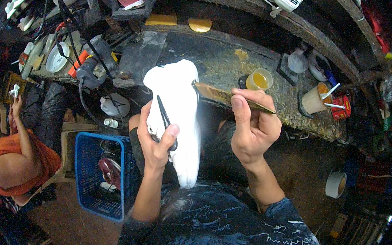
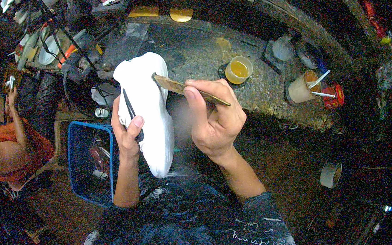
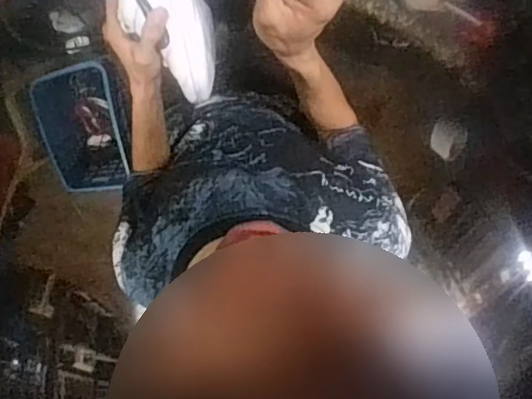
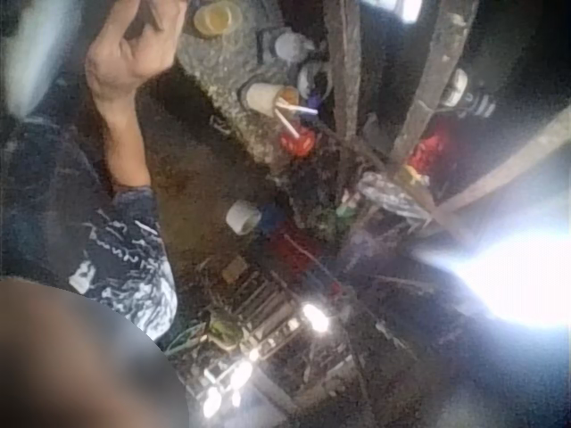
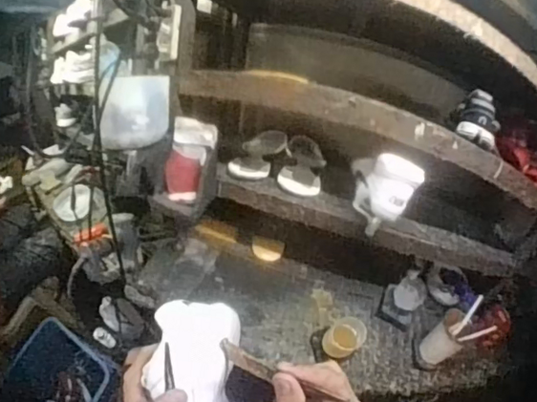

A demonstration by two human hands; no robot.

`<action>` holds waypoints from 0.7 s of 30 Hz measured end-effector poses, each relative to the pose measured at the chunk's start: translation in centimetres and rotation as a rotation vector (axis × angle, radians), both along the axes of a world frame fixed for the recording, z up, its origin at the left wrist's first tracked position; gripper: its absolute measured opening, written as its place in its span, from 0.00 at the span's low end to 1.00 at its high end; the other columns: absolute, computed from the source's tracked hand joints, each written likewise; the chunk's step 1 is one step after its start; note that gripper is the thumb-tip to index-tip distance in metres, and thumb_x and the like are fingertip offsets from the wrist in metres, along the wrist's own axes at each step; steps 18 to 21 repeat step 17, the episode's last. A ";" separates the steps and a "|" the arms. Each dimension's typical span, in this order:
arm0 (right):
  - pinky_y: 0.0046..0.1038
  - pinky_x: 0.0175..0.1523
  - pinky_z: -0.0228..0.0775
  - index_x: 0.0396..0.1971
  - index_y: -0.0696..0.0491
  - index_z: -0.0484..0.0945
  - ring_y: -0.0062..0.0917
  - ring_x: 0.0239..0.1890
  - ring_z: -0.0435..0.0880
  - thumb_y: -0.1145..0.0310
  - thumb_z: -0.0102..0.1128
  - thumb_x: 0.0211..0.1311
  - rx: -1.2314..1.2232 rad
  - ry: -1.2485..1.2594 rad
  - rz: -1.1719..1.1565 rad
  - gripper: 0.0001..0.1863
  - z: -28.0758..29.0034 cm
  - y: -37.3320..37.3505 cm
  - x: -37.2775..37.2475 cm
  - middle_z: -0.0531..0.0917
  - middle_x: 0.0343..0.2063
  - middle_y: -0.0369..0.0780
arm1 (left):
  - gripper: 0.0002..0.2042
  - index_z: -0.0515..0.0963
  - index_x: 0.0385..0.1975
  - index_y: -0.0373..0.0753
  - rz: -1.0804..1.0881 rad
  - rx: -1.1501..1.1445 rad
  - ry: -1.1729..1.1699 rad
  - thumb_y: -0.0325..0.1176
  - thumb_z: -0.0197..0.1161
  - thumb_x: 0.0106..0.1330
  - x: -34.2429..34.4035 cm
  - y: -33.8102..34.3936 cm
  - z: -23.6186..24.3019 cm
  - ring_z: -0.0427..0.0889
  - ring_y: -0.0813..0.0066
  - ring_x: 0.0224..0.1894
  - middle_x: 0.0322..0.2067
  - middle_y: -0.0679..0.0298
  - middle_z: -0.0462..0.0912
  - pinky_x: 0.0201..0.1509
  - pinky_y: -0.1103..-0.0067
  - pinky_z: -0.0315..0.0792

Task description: The person holds a white sneaker and uses a brush to apply a substance to the sole and upper. They repeatedly dip the brush into a small container and continue painting different areas of the shoe.

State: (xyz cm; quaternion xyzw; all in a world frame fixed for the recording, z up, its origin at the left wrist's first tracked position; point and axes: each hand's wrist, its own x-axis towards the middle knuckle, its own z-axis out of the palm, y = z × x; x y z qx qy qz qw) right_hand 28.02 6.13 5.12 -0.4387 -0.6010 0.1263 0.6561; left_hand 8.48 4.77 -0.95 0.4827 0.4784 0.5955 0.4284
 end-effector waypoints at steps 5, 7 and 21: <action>0.24 0.36 0.74 0.42 0.62 0.83 0.27 0.30 0.83 0.83 0.70 0.62 0.019 -0.026 0.009 0.10 -0.2 0.0 0.2 0.89 0.34 0.45 | 0.42 0.70 0.64 0.26 -0.018 -0.003 -0.018 0.54 0.70 0.56 0.0 0.2 0.0 0.81 0.65 0.49 0.47 0.50 0.80 0.56 0.71 0.74; 0.24 0.36 0.74 0.42 0.61 0.83 0.27 0.30 0.83 0.83 0.70 0.61 0.027 -0.040 0.012 0.10 -0.3 0.0 0.3 0.89 0.35 0.45 | 0.42 0.70 0.63 0.26 -0.020 -0.021 -0.037 0.54 0.70 0.56 0.1 0.1 0.1 0.81 0.65 0.50 0.47 0.51 0.80 0.56 0.71 0.74; 0.25 0.37 0.75 0.43 0.61 0.83 0.28 0.31 0.84 0.82 0.71 0.61 0.013 -0.052 0.025 0.11 -0.6 -0.6 0.5 0.89 0.35 0.44 | 0.42 0.69 0.65 0.27 -0.034 -0.066 -0.098 0.54 0.70 0.56 0.3 0.1 0.2 0.80 0.64 0.51 0.48 0.50 0.80 0.57 0.71 0.73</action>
